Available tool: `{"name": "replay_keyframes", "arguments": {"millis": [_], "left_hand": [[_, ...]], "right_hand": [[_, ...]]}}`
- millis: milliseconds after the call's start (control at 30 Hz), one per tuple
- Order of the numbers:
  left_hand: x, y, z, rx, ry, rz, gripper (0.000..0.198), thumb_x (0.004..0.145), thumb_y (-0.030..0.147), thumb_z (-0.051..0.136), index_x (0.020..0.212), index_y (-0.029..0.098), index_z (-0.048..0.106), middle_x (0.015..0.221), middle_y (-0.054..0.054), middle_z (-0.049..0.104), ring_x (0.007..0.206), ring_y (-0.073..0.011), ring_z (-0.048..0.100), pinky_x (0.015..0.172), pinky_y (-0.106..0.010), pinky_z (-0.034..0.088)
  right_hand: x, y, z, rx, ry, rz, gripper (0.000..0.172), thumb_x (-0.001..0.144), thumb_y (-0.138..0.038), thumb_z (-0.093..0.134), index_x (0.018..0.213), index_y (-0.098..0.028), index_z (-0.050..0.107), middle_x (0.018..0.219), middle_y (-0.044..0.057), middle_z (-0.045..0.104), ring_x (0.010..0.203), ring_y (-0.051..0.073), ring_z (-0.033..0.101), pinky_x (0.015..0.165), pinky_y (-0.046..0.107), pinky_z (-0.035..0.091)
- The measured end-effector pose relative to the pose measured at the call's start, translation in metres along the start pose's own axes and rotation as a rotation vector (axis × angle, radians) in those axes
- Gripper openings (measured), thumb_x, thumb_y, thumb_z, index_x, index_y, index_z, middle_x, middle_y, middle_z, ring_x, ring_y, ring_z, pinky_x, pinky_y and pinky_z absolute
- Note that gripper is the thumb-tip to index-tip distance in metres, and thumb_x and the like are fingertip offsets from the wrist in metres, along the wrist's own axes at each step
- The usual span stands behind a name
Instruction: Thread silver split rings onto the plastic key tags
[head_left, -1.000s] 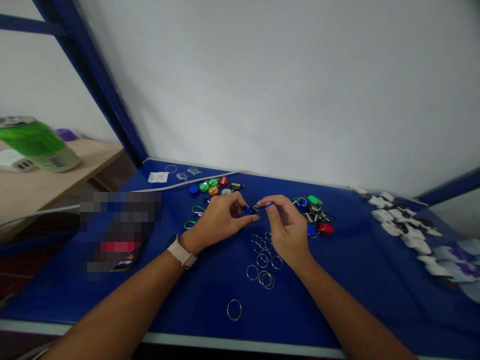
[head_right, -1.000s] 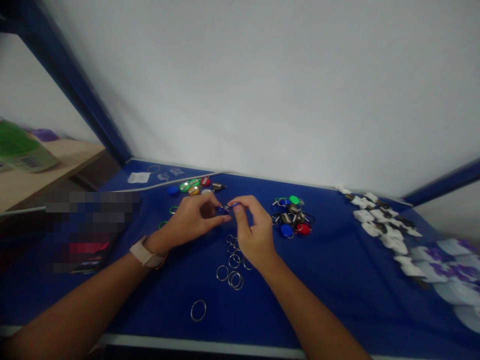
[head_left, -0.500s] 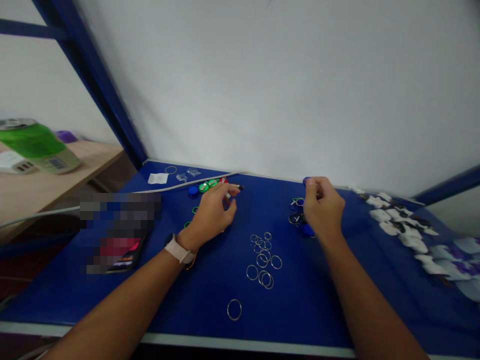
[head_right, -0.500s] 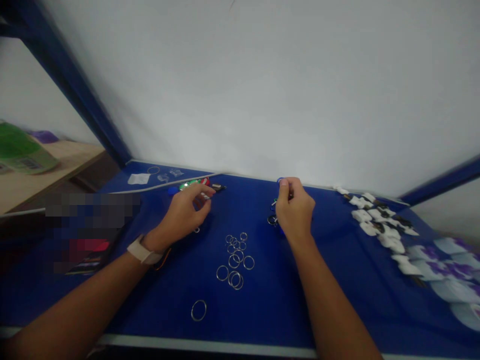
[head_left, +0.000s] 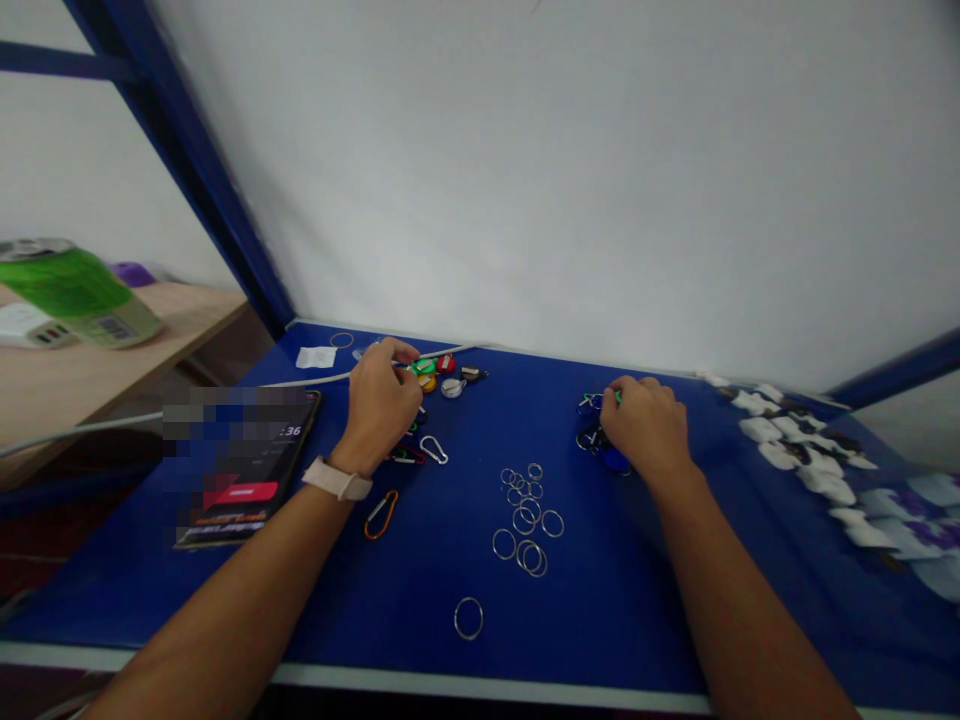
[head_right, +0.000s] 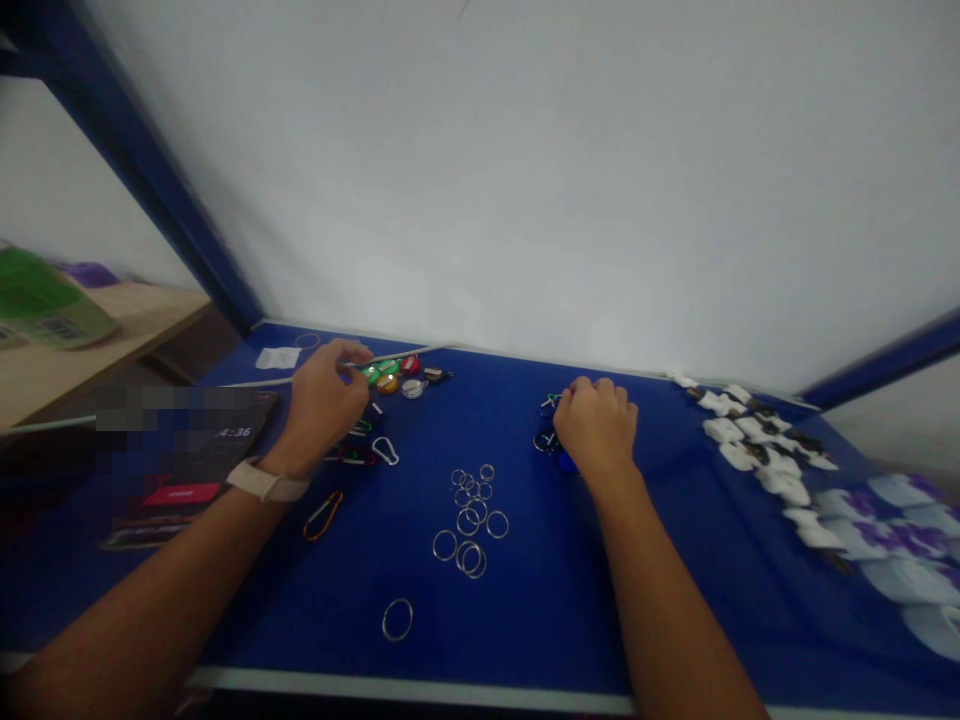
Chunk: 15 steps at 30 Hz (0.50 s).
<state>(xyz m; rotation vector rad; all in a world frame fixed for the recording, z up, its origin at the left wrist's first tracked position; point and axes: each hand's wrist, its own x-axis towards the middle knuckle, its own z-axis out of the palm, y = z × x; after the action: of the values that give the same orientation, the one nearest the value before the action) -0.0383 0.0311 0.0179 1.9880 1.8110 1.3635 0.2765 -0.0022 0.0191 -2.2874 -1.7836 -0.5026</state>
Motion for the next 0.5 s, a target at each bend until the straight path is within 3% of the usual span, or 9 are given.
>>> {"name": "replay_keyframes", "arguments": {"millis": [233, 500], "left_hand": [[-0.002, -0.008, 0.01, 0.004, -0.102, 0.132, 0.016, 0.077, 0.006, 0.056, 0.087, 0.018, 0.063, 0.088, -0.007, 0.068, 0.08, -0.0215, 0.062, 0.078, -0.039, 0.053], [-0.014, -0.005, 0.016, 0.067, -0.342, 0.407, 0.033, 0.085, 0.009, 0.056, 0.117, 0.014, 0.063, 0.116, -0.013, 0.069, 0.11, -0.0276, 0.062, 0.1, -0.047, 0.048]], "right_hand": [[-0.007, -0.013, 0.006, 0.16, 0.219, -0.146, 0.03, 0.088, -0.024, 0.045, 0.104, -0.012, 0.067, 0.1, 0.02, 0.064, 0.091, 0.032, 0.053, 0.077, 0.044, 0.037], [-0.023, -0.045, -0.005, 0.366, 0.121, -0.41, 0.033, 0.082, -0.011, 0.044, 0.11, -0.016, 0.063, 0.11, 0.014, 0.063, 0.103, 0.031, 0.053, 0.091, 0.045, 0.035]]}}
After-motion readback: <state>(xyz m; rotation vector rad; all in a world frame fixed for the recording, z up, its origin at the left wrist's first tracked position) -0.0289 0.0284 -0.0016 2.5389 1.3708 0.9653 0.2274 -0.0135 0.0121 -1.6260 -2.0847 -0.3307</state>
